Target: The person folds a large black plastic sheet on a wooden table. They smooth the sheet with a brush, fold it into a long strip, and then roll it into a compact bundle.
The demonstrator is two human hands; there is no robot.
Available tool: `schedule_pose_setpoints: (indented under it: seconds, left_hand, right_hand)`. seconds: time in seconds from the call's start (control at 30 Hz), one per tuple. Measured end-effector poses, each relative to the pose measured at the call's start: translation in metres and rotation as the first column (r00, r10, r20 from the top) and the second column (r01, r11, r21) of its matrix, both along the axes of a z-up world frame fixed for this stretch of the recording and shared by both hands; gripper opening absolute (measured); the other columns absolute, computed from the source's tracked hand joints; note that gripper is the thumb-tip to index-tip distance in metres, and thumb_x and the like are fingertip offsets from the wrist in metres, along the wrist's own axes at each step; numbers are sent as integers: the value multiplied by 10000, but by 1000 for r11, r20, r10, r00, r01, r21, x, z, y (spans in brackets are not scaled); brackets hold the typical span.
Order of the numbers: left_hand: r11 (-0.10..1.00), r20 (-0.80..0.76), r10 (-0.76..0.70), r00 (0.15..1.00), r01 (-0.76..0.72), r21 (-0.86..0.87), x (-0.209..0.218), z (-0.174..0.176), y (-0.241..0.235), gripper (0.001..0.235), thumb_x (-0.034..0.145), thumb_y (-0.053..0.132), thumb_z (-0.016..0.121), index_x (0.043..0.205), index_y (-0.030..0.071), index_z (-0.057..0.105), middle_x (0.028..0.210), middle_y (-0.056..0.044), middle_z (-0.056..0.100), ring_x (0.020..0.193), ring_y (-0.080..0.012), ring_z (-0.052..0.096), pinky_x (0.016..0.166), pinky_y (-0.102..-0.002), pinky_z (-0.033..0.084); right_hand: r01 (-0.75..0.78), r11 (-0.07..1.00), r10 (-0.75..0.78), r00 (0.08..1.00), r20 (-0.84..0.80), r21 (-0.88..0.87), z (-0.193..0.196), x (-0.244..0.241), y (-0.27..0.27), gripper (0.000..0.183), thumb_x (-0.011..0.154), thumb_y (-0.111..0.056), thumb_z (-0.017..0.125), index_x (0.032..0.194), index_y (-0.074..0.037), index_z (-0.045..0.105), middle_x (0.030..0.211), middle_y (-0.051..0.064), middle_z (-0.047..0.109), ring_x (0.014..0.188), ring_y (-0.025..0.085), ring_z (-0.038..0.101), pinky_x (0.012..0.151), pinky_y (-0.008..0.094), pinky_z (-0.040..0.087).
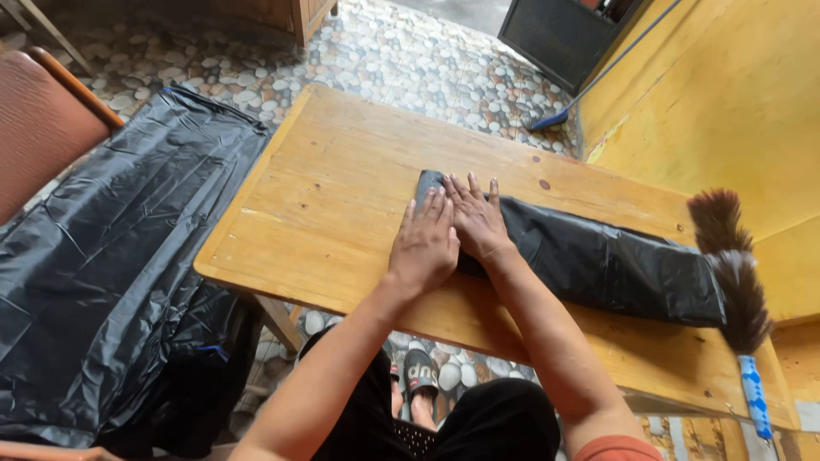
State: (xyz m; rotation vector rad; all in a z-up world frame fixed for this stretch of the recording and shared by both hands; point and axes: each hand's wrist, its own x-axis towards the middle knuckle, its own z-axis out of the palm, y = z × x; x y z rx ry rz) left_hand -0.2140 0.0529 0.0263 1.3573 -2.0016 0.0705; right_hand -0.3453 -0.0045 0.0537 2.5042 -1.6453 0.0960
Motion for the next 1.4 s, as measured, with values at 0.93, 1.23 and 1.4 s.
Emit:
schedule_pose_setpoints:
  seconds: [0.93, 1.23, 1.4]
  left_hand:
    - [912, 10, 72, 997, -70, 405, 9, 12, 11, 933, 865, 425, 588, 1585, -65, 253, 1673, -283, 210, 1583, -409, 113, 1265, -589, 137]
    - [885, -11, 362, 932, -340, 320, 13, -17, 17, 738, 690, 626, 746, 1126, 106, 454, 1027, -97, 522, 1085, -337, 527, 992, -516, 364]
    - [860, -191, 388, 902, -279, 428, 15, -1, 23, 799, 806, 634, 676, 1260, 24, 429, 1143, -164, 544, 1133, -382, 560, 1027, -496, 383]
  right_hand:
    - [340, 867, -435, 873, 220, 363, 69, 66, -15, 1068, 791, -843, 620, 1306, 93, 619, 1310, 298, 603, 1233, 466, 622, 1037, 557, 507]
    - [514, 828, -523, 852, -18, 223, -1, 79, -81, 996, 722, -668, 814, 1303, 63, 466, 1151, 220, 541, 1055, 540, 621, 742, 703, 550]
    - [323, 870, -427, 872, 239, 374, 45, 66, -47, 998, 819, -657, 689, 1389, 103, 384, 1274, 350, 557, 1207, 552, 605, 981, 603, 515]
